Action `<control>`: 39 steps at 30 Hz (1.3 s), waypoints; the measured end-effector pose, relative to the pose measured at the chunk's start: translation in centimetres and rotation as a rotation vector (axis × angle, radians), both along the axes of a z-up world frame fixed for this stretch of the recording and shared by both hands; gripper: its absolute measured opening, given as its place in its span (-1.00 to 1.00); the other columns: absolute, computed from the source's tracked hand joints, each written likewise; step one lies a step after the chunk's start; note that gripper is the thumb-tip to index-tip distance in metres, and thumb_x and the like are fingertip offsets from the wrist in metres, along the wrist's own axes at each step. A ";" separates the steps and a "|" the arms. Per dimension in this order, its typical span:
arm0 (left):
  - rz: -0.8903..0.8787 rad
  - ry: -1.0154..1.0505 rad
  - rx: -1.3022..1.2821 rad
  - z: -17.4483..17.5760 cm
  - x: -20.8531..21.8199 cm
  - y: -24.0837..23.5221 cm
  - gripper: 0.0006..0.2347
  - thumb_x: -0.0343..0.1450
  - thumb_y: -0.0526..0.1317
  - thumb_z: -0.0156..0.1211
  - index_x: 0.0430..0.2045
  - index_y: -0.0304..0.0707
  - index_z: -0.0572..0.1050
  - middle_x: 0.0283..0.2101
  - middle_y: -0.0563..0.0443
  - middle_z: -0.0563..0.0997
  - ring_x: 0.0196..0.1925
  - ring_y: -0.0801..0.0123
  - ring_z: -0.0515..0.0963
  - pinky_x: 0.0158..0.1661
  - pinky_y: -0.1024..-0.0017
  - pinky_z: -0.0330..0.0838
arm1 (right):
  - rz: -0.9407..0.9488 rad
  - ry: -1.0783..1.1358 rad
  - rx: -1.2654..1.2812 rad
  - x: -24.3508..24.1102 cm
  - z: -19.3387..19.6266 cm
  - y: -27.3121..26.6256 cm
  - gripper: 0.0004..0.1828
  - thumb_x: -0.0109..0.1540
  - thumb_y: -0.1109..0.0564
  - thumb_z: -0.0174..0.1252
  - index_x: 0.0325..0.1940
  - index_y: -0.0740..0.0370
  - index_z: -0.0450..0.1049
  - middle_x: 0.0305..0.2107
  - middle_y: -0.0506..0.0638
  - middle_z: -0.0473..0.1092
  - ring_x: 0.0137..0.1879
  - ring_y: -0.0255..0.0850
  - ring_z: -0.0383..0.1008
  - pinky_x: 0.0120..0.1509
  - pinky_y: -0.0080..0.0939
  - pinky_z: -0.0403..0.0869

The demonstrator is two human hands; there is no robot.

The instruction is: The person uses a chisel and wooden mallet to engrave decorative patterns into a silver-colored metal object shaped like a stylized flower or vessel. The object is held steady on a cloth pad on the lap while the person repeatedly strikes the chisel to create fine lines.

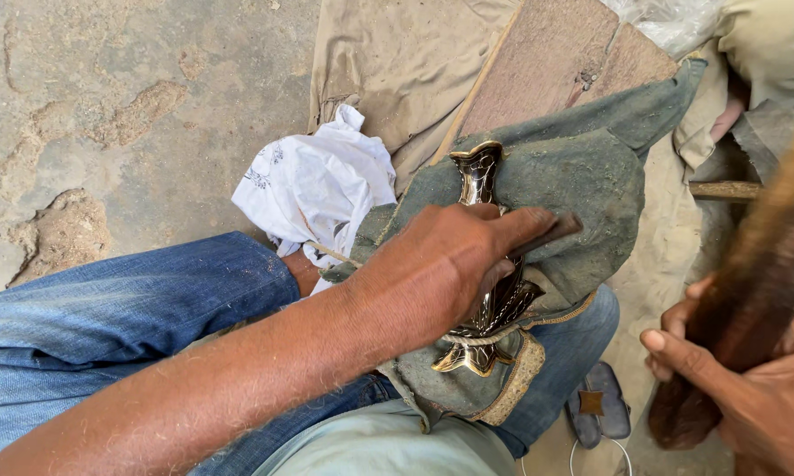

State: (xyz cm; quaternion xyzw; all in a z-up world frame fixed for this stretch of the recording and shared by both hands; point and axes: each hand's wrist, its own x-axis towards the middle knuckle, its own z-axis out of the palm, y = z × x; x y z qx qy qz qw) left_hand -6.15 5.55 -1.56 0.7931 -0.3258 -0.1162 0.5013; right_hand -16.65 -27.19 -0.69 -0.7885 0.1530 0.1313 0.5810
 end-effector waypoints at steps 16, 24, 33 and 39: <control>-0.158 -0.075 0.104 0.2 0.9 -1.3 -0.59 0.31 -0.44 0.13 0.08 -0.20 0.50 -0.39 -0.29 0.67 -0.30 -0.08 0.69 -0.26 0.06 0.55 | 0.095 0.000 -0.401 -3.9 -1.1 -0.5 -0.56 -0.03 0.36 0.38 -0.09 0.43 0.48 -0.33 0.07 0.55 -0.21 -0.25 0.61 -0.07 -0.20 0.63; -0.272 -0.192 0.061 -0.2 1.7 -1.4 -0.61 0.32 -0.42 0.12 0.08 -0.24 0.51 -0.40 -0.33 0.67 -0.32 -0.08 0.71 -0.28 0.07 0.57 | -0.088 -0.012 -0.511 -9.8 -3.6 3.5 -0.61 -0.08 0.33 0.47 -0.20 0.35 0.53 -0.48 0.03 0.53 -0.35 -0.30 0.52 -0.23 -0.26 0.51; -0.406 -0.252 0.015 -0.2 2.4 -0.9 -0.66 0.39 -0.38 0.08 0.05 -0.12 0.55 -0.39 -0.26 0.69 -0.34 0.01 0.72 -0.28 0.14 0.59 | -0.276 -0.092 -0.553 -12.9 -5.7 6.5 -0.78 0.05 0.32 0.44 -0.33 0.36 0.52 -0.58 0.08 0.51 -0.47 -0.29 0.51 -0.25 -0.24 0.50; -0.454 -0.149 -0.015 1.3 3.4 0.2 -0.72 0.48 -0.32 0.09 0.07 -0.10 0.52 -0.38 -0.08 0.69 -0.38 0.30 0.74 -0.34 0.29 0.58 | -0.423 -0.190 -0.378 -13.9 -7.8 8.2 -0.65 -0.01 0.39 0.42 -0.19 0.36 0.50 -0.48 0.12 0.49 -0.39 -0.23 0.51 -0.21 -0.21 0.52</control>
